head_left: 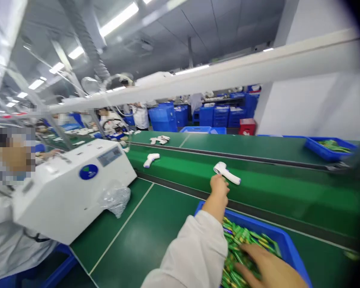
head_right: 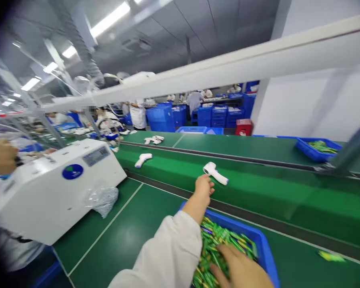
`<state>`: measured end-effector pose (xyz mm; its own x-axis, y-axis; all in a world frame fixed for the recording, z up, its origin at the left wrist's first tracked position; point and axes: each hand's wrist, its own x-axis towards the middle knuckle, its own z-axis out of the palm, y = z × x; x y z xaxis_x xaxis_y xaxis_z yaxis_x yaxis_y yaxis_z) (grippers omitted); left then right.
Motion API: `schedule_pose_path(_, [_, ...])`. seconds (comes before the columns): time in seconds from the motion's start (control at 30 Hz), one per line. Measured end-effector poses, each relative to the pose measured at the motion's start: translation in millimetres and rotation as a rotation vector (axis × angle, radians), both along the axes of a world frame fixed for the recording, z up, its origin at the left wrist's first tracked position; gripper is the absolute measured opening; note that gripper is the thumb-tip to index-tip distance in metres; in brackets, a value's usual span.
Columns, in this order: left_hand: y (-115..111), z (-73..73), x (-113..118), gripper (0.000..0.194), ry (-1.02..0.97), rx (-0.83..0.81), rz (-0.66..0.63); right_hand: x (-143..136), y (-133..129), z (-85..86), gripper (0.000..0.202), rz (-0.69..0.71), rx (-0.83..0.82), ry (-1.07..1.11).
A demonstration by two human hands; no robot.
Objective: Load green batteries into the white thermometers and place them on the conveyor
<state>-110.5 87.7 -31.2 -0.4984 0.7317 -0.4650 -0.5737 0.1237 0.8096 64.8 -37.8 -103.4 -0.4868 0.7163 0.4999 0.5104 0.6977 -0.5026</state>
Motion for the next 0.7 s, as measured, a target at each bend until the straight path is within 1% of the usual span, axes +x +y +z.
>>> schedule_pose_path(0.03, [0, 0.1, 0, 0.02, -0.006, -0.001, -0.001, -9, -8, 14.7, 0.025, 0.053, -0.043, -0.161])
schedule_pose_path(0.07, [1, -0.7, -1, 0.017, -0.011, -0.002, -0.006, -16, -14, 27.2, 0.026, 0.085, -0.099, -0.28])
schedule_pose_path(0.1, [2, -2.4, -2, 0.015, -0.016, -0.002, -0.016, -22, -17, 37.1, 0.025, 0.07, -0.16, -0.353])
schedule_pose_path(0.13, [4, -4.5, -3, 0.014, -0.02, -0.001, -0.027, -25, -18, 44.7, 0.025, 0.074, -0.211, -0.395])
schedule_pose_path(0.2, [7, -8.2, -5, 0.016, -0.025, 0.002, -0.054, -27, -18, 54.2, 0.026, 0.081, -0.278, -0.427])
schedule_pose_path(0.37, [6, -8.0, -6, 0.02, 0.0, 0.014, -0.085, -22, -21, 62.3, 0.016, 0.058, -0.374, -0.452])
schedule_pose_path(0.47, [5, -7.1, -6, 0.019, 0.027, 0.014, -0.075, -22, -22, 64.4, 0.015, 0.061, -0.417, -0.439])
schedule_pose_path(0.53, [5, -7.3, -5, 0.019, 0.036, 0.014, -0.075, -21, -22, 66.2, 0.015, 0.057, -0.433, -0.431])
schedule_pose_path(0.63, [6, -6.8, -5, 0.02, 0.036, 0.018, -0.084, -22, -23, 68.2, 0.008, 0.078, -0.442, -0.431])
schedule_pose_path(0.7, [5, -5.7, -4, 0.02, 0.034, 0.019, -0.085, -23, -23, 68.3, 0.009, 0.097, -0.444, -0.429])
